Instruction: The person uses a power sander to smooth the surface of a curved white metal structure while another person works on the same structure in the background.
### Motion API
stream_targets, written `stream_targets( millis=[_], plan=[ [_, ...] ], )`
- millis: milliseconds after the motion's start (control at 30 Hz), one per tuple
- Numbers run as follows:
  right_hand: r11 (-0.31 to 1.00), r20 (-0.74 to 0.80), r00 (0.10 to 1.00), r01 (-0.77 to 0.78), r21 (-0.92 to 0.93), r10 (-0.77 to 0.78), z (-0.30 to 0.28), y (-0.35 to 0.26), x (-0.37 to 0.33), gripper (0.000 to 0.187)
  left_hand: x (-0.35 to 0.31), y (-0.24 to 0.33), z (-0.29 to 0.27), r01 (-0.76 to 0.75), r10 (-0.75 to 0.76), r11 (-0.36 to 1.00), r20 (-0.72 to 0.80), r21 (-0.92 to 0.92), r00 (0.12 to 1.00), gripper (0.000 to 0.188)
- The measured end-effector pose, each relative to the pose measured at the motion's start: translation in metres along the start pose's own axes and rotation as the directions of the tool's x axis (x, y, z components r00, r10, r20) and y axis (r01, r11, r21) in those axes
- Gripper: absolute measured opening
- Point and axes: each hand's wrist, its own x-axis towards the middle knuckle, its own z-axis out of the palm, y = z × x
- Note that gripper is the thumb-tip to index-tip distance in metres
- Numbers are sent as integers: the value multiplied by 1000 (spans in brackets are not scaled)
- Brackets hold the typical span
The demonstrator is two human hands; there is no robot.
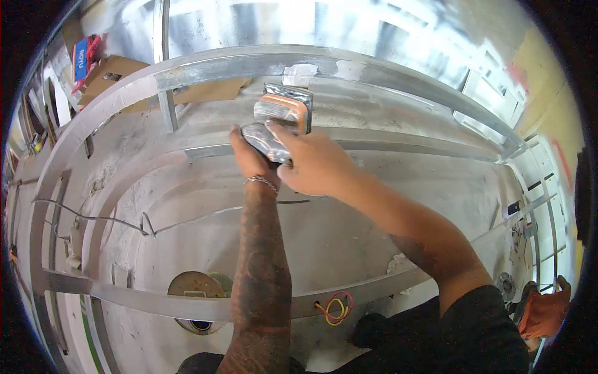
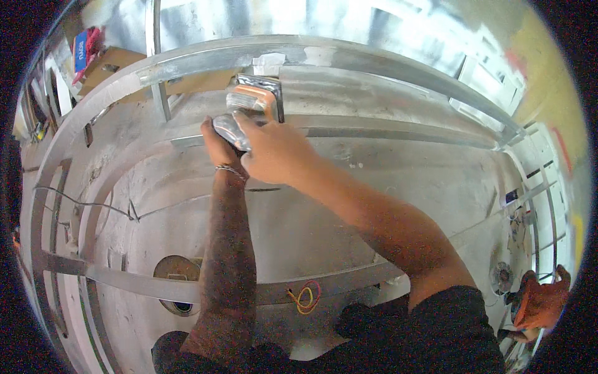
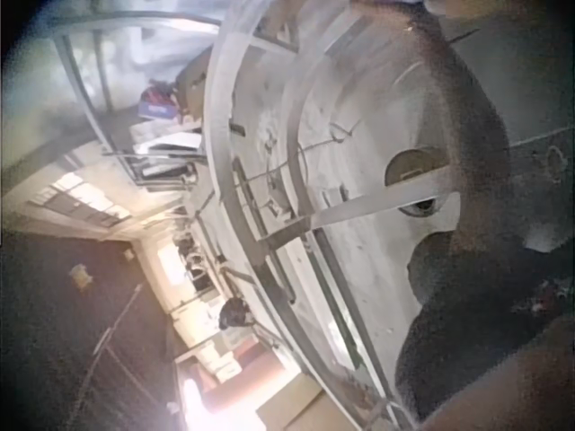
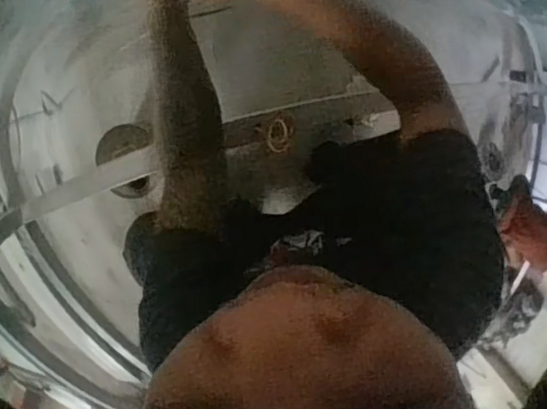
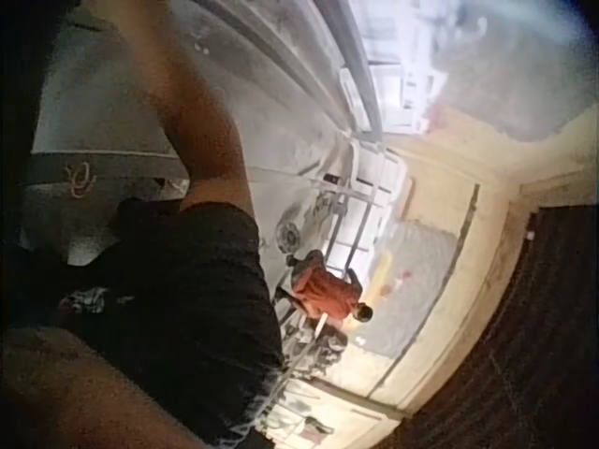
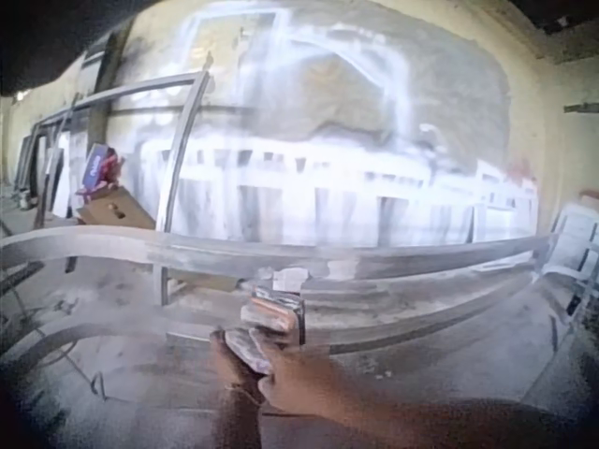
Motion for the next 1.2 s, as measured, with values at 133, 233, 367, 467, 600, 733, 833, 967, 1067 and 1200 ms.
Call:
stream_targets(
  millis=[133, 233, 367, 467, 600, 733, 833, 967, 1067, 1200],
  plan=[
    [996, 51, 999, -20, 82, 16, -10, 17, -6, 70, -14, -18, 11, -58, 63, 993, 50, -99, 997, 77],
    [989, 20, 994, 109, 105, -111, -14, 29, -3, 69, -22, -25, 14, -83, 93, 986, 65, -144, 994, 76],
    [979, 127, 977, 156, 128, -172, -19, 53, 0, 78, -26, -40, 22, -98, 97, 975, -18, -199, 995, 70],
    [992, 171, 984, 24, 122, -45, -10, 55, -1, 83, -21, -46, 14, -109, 111, 994, -113, 21, 987, 71],
    [977, 71, 995, 58, 205, -74, 9, 73, -6, 90, -30, -47, 20, -214, 239, 955, -110, 205, 965, 72],
    [954, -113, 988, 133, 267, -106, 26, 79, -5, 95, -26, -42, 22, -298, 359, 820, -33, 489, 933, 74],
    [947, -189, 979, 131, 294, -77, 33, 81, -7, 99, -35, -36, 30, -310, 402, 761, -40, 570, 915, 74],
    [958, -142, 990, 54, 280, -14, 39, 76, -6, 104, -28, -40, 21, -287, 423, 731, -81, 619, 902, 79],
    [967, -156, 985, 107, 230, -72, 40, 86, -6, 106, -18, -51, 16, -292, 383, 801, -74, 522, 921, 83],
    [980, -150, 985, 111, 166, -87, 29, 85, -6, 104, -21, -55, 18, -221, 327, 815, -109, 535, 939, 82]
  ],
)
